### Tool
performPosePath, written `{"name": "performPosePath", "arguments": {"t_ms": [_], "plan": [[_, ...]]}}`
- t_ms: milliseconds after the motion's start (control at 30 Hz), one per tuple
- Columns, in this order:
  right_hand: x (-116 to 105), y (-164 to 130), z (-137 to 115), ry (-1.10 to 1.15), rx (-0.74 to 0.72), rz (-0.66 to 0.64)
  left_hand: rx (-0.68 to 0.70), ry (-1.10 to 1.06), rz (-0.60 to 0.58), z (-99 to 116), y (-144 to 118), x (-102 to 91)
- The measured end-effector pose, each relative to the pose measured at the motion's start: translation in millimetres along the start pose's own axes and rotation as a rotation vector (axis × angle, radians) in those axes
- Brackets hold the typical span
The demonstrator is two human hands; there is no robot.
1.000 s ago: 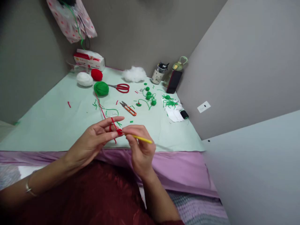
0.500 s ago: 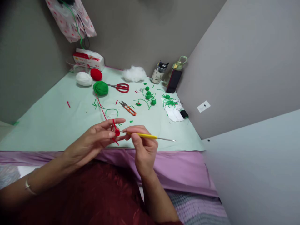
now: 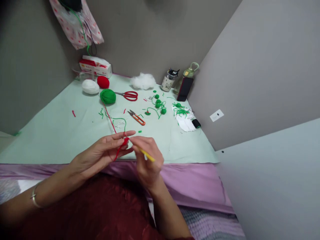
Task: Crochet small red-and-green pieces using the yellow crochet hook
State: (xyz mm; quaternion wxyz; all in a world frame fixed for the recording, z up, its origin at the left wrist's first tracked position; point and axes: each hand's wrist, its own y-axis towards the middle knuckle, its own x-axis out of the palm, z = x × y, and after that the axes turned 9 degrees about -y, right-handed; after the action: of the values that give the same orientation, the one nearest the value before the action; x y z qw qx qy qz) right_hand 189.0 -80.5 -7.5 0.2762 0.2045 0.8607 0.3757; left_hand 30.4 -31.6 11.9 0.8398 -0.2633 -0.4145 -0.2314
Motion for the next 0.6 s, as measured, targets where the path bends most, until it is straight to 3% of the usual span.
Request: {"name": "performPosePath", "arguments": {"t_ms": [67,133,200,267,333,400,500,600], "plan": [[-2.6,5.1,-0.3,0.207,0.204,0.032,0.019,0.005,0.019,2.2,-0.4,-0.5],[-2.9,9.1,-1.3,0.359,0.303,0.043,0.081,0.087,0.023,2.8,-0.8,0.0],[-0.9,9.8,-2.1,0.318,0.258,-0.010,0.156,0.196,0.020,1.2,-0.9,1.7],[1.3,7.1,-2.7,0.075,0.075,-0.052,0.213,0.255,0.023,-2.1,-1.3,5.3],[1.0,2.7,-3.7,-0.201,-0.156,-0.018,0.215,0.232,0.020,-5.9,-3.0,11.9],[-3.3,-1.0,-6.2,-0.338,-0.290,0.083,0.157,0.166,-0.001,-9.4,-6.2,20.6],[-14.5,-3.5,-12.9,-0.228,-0.238,0.166,0.053,0.139,-0.049,-12.7,-11.2,31.9],[-22.1,-3.2,-17.8,0.022,-0.024,0.038,0.014,0.195,-0.055,-13.7,-12.8,32.4]]}}
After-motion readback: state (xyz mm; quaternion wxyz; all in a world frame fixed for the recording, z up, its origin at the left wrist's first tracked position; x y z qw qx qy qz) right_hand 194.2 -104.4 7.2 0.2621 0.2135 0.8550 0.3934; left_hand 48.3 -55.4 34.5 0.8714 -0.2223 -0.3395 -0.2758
